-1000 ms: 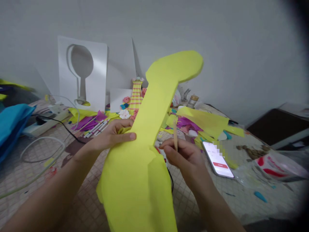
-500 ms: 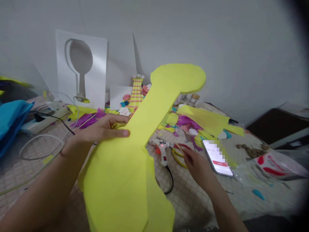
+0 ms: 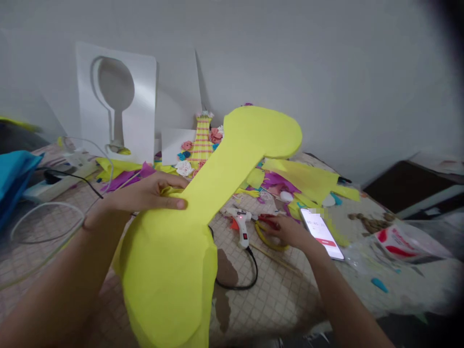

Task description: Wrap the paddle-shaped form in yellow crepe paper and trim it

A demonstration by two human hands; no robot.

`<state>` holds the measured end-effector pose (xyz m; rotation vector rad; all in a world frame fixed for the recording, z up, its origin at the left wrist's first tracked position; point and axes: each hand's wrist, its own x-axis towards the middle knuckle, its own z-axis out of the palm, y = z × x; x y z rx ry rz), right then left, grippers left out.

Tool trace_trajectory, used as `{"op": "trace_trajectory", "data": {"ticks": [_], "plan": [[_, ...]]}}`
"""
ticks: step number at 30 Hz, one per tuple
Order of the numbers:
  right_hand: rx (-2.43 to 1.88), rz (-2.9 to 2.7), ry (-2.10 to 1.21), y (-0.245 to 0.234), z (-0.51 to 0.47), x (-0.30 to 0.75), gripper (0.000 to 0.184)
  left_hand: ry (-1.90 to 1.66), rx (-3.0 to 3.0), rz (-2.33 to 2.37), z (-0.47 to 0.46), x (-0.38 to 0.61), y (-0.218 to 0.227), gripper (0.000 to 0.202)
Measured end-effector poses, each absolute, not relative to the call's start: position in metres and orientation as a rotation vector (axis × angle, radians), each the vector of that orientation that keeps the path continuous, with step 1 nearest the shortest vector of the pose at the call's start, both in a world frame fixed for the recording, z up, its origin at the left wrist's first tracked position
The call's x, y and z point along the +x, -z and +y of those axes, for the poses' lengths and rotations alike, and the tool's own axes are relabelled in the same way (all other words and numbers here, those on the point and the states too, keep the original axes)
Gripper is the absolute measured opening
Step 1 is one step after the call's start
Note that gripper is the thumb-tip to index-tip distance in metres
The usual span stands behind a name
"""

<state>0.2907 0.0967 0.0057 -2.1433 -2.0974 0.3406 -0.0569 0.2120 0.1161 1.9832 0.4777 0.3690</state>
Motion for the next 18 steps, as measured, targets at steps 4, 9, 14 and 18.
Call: {"op": "trace_trajectory", "data": {"ticks": [4,9,14,18], "plan": [[-2.189,-2.109,-0.362,-0.007,0.095,0.292,0.033,-0.371,1.978,0.498,0.214,-0.058,-0.116,0.015],[-2.243,-2.082,-0.343,-0.026,0.089,0.304,0.024,-0.451,2.015,0.587,0.219,-0.062,-0.111,0.020],[-2.283,-1.963,-0.227,-0.051,0.076,0.321,0.035,-0.522,1.881,0.566,0.225,-0.063,-0.108,0.018],[-1.952,-1.657,-0.445,-0.058,0.063,0.321,0.038,-0.465,1.537,0.481,0.224,-0.053,-0.092,0.025]]}}
